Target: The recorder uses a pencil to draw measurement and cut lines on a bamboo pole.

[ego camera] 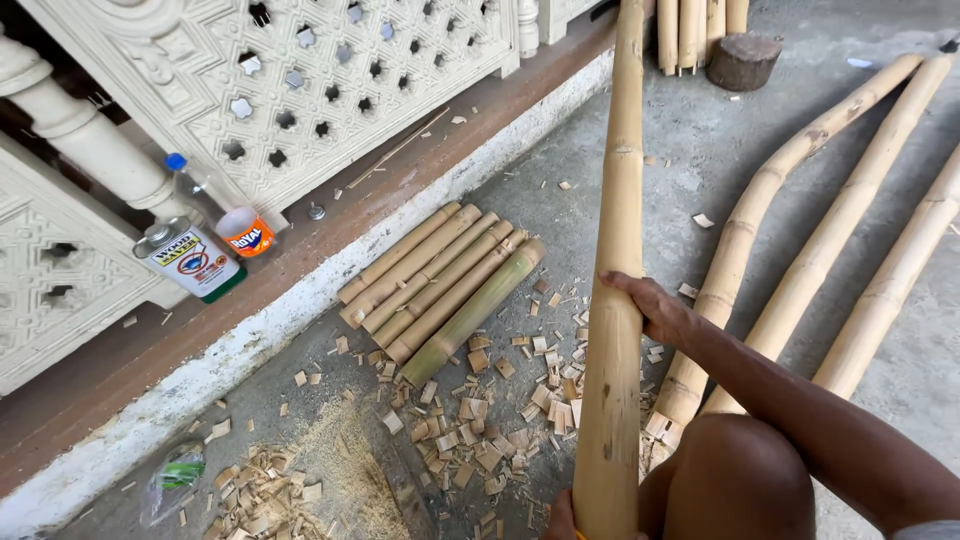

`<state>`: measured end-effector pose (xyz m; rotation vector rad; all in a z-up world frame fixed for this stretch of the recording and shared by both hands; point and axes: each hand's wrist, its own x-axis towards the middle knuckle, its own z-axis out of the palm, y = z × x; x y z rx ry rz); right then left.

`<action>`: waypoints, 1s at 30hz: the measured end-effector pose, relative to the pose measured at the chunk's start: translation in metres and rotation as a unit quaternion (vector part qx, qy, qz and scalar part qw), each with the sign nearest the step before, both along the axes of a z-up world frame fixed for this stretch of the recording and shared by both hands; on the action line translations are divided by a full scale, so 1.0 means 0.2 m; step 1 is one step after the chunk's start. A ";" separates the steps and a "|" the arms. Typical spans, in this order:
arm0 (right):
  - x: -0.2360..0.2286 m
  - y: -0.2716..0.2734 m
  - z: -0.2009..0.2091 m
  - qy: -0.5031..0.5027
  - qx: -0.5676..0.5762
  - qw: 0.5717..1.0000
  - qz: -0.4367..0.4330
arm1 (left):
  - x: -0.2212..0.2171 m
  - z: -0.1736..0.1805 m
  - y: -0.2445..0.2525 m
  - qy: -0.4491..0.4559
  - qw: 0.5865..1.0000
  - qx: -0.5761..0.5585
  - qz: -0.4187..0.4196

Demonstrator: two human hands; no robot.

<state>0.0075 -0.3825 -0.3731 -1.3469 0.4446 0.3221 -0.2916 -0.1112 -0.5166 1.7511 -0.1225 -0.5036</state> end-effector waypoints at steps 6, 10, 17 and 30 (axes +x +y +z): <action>-0.12 -0.02 0.21 -0.003 -0.007 1.000 -0.012 | 0.05 1.09 -0.09 -0.075 0.996 -0.015 0.038; -0.24 0.04 0.62 0.007 0.020 0.999 -0.039 | 0.03 1.60 -0.14 -0.108 0.993 -0.016 0.053; -0.50 0.00 0.77 -0.117 0.150 0.982 0.008 | 0.00 1.90 -0.19 -0.105 0.990 -0.090 0.026; -0.42 -0.09 0.70 -0.111 0.140 0.984 0.014 | -0.03 1.90 -0.24 -0.212 0.977 0.014 -0.033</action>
